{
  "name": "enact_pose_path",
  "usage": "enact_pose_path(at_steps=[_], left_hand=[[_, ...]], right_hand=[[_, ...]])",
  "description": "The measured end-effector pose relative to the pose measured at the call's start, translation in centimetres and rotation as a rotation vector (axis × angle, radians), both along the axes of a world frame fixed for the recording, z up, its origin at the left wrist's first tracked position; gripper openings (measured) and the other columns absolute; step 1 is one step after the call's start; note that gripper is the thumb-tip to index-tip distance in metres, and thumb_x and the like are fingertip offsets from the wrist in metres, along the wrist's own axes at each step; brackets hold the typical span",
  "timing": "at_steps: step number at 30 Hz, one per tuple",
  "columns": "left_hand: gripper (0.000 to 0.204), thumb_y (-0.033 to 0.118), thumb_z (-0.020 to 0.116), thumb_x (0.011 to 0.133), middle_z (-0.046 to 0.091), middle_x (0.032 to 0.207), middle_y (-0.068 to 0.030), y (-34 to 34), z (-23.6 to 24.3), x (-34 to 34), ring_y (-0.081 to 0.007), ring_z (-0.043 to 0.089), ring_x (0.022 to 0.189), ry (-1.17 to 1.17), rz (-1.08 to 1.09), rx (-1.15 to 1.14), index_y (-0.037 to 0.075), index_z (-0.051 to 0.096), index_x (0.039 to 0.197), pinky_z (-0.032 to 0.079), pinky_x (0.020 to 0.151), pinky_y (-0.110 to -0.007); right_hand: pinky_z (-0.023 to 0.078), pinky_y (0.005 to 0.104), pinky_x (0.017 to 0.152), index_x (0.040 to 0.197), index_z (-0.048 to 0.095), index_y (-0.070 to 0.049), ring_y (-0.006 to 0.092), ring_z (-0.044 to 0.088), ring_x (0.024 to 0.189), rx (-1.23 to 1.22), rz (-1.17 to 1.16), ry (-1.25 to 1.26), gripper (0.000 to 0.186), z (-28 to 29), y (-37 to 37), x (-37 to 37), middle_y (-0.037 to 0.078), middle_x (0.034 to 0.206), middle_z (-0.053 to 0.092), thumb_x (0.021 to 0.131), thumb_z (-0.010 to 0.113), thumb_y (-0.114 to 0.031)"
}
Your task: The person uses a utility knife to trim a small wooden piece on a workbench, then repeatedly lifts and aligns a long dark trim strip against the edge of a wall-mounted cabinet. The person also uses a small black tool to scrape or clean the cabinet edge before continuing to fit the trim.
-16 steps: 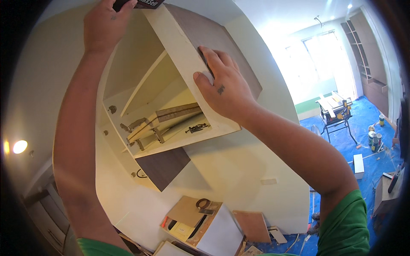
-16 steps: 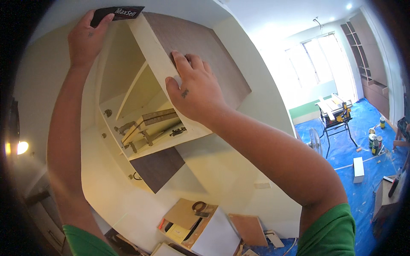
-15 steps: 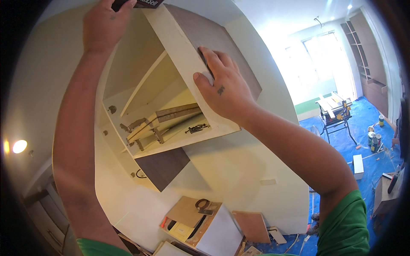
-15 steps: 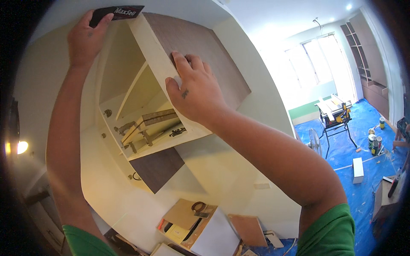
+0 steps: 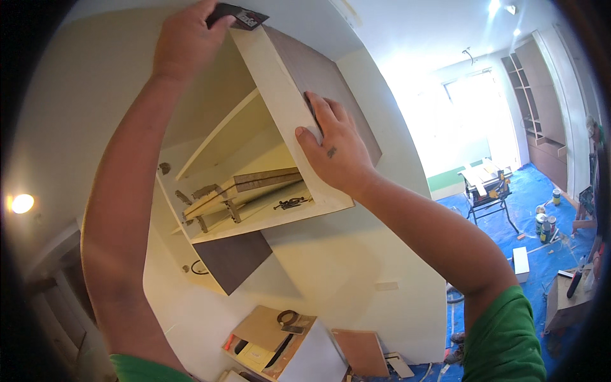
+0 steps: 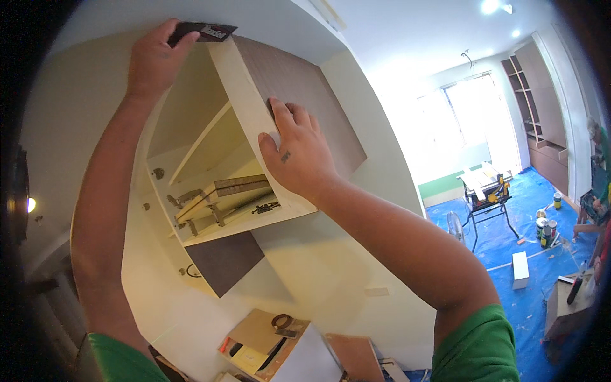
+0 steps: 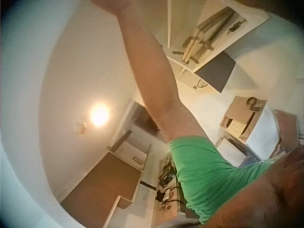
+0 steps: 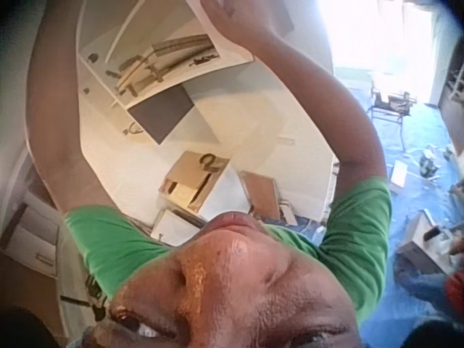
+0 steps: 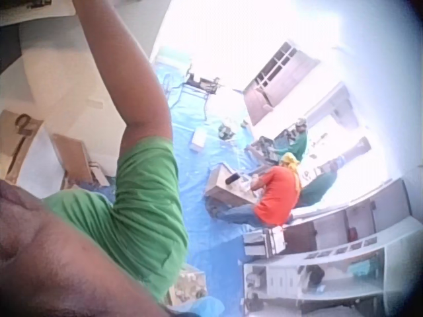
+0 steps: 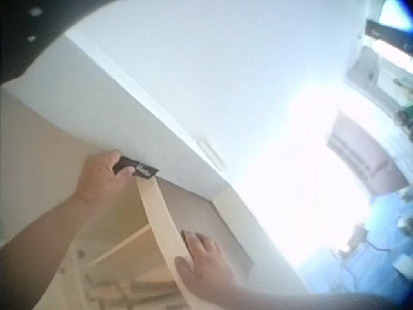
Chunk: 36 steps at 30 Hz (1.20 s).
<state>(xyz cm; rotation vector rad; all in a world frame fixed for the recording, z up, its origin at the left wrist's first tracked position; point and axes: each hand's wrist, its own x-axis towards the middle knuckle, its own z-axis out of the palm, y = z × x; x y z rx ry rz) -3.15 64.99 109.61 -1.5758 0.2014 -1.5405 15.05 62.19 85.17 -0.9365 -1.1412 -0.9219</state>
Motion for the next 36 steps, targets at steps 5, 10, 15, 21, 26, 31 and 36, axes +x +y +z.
enact_pose_path(at_steps=[5, 10, 15, 21, 26, 31, 36], left_hand=[[0.024, 0.026, 0.077, 0.091, 0.070, 0.079, -0.0114, -1.2, -4.3, -1.6, -0.0220, 0.063, 0.066, 0.145, 0.024, -0.106, 0.006, 0.069, 0.102, 0.051, 0.064, -0.036], [0.018, 0.018, 0.077, 0.090, 0.066, 0.076, -0.0101, 0.0, -7.2, -3.5, -0.0199, 0.059, 0.064, 0.165, 0.046, -0.070, 0.005, 0.067, 0.094, 0.048, 0.061, -0.035], [0.019, 0.016, 0.077, 0.089, 0.063, 0.073, -0.0110, 1.0, -12.5, -5.2, -0.0261, 0.061, 0.063, 0.242, -0.004, -0.078, 0.006, 0.062, 0.082, 0.047, 0.057, -0.038], [0.020, 0.017, 0.077, 0.089, 0.063, 0.071, -0.0117, 2.4, -18.3, -1.8, -0.0307, 0.061, 0.060, 0.220, -0.294, -0.168, 0.007, 0.063, 0.079, 0.047, 0.054, -0.039], [0.034, 0.027, 0.070, 0.096, 0.055, 0.063, -0.0117, 0.5, -24.1, 4.4, -0.0334, 0.056, 0.057, 0.318, -0.753, -0.653, 0.006, 0.054, 0.076, 0.044, 0.054, -0.042], [0.034, 0.029, 0.066, 0.099, 0.054, 0.066, -0.0142, -0.9, -25.6, 7.8, -0.0319, 0.057, 0.061, 0.350, -1.035, -0.929, 0.002, 0.057, 0.081, 0.044, 0.057, -0.042], [0.033, 0.034, 0.063, 0.101, 0.061, 0.092, -0.0142, 2.6, -25.0, 8.5, -0.0311, 0.060, 0.090, 0.195, -0.894, -0.704, 0.001, 0.063, 0.101, 0.047, 0.081, -0.043]], right_hand=[[0.039, 0.0479, 0.111, 0.150, 0.042, -0.002, 0.0413, 0.046, 0.132, -0.036, -0.005, 0.018, 0.060, 0.1, -0.1, -0.2, 0.022, 0.143, 0.048, 0.098, 0.057, -0.027], [0.047, 0.0408, 0.100, 0.150, 0.042, -0.002, 0.0315, 0.057, 0.116, -0.009, -0.021, -0.014, 0.064, 0.2, 0.4, 0.8, 0.017, 0.142, 0.050, 0.099, 0.061, -0.035], [0.047, 0.0292, 0.068, 0.124, 0.055, -0.002, 0.0136, 0.056, 0.072, -0.186, 0.402, 0.363, 0.044, -4.4, -3.2, 5.1, 0.005, 0.093, 0.061, 0.101, 0.063, -0.039], [0.052, 0.0284, 0.067, 0.132, 0.053, -0.001, 0.0121, 0.063, 0.070, -0.684, 0.427, 0.504, 0.037, -11.3, -10.6, 2.2, 0.003, 0.082, 0.060, 0.099, 0.065, -0.012], [0.055, 0.0329, 0.087, 0.136, 0.054, -0.002, 0.0142, 0.062, 0.101, -0.386, 0.744, 0.411, 0.037, -5.9, -10.5, -2.0, 0.005, 0.107, 0.064, 0.105, 0.057, -0.024], [0.050, 0.0346, 0.091, 0.123, 0.061, -0.005, 0.0126, 0.058, 0.105, -0.151, 0.878, 0.421, 0.030, -0.8, -9.1, -2.8, 0.002, 0.111, 0.064, 0.105, 0.060, -0.028], [0.044, 0.0268, 0.071, 0.100, 0.067, -0.002, 0.0086, 0.054, 0.080, -0.091, 0.654, 0.296, 0.020, 3.7, -7.0, -1.4, 0.000, 0.087, 0.063, 0.101, 0.064, -0.021]])
